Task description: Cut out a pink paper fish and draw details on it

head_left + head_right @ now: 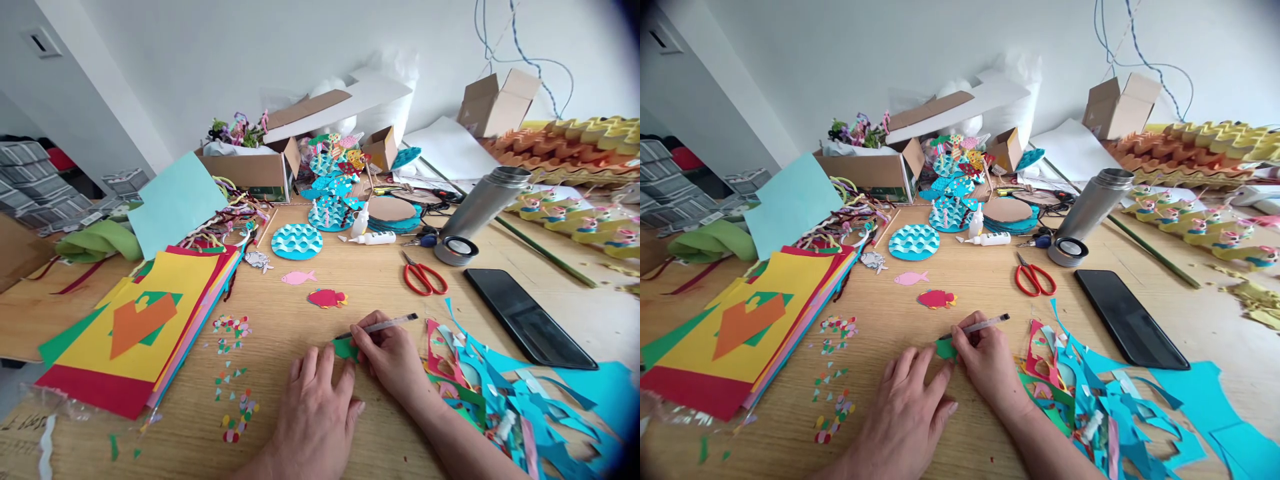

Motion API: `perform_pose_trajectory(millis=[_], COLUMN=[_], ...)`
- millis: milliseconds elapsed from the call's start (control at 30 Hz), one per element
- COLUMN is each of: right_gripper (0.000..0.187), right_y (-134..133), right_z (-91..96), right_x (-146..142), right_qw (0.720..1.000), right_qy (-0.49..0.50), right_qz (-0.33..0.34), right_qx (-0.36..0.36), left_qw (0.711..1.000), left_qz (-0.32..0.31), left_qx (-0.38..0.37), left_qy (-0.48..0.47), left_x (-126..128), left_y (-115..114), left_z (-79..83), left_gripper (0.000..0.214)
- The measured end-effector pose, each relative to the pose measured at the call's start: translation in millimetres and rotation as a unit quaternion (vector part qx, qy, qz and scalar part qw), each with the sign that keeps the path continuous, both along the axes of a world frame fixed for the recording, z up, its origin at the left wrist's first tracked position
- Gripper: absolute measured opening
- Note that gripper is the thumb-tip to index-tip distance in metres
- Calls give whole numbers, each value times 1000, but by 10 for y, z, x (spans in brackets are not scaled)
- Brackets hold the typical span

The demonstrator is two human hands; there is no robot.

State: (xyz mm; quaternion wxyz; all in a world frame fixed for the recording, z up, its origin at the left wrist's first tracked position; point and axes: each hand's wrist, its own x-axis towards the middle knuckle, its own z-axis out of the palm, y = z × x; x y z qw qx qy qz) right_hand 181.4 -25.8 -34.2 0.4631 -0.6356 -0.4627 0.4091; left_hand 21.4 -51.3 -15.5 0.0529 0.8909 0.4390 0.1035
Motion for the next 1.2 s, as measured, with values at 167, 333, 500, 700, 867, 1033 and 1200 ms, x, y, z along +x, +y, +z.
perform_pose_trajectory(millis=[167,333,500,700,867,1033,1200], right_gripper=[26,27,27,27,25,27,28], right_y=[2,3,1,-3,-2,-2,-7], right_z=[-8,0,11,2,16,17,19], right_x=[2,-2,0,0,-7,-12,-8], right_qw=[1000,1000,1000,1000,1000,1000,1000], right_qy=[-2,6,3,-1,3,7,-9], right_qz=[3,2,4,7,6,3,4], right_qx=[3,2,-1,-5,-4,1,-5], left_qw=[1000,1000,1000,1000,1000,1000,1000], left_qz=[1,-2,1,0,-1,-3,0], left_qx=[-1,-11,-14,-15,-14,-16,-15], left_qy=[0,-2,-1,2,3,-1,1], left_x=[-3,-6,-6,-2,0,-5,-7], left_y=[-4,0,6,-2,-2,-5,-11], left_z=[-8,-8,3,-1,-4,6,8], left_gripper=[37,38,37,38,37,37,37])
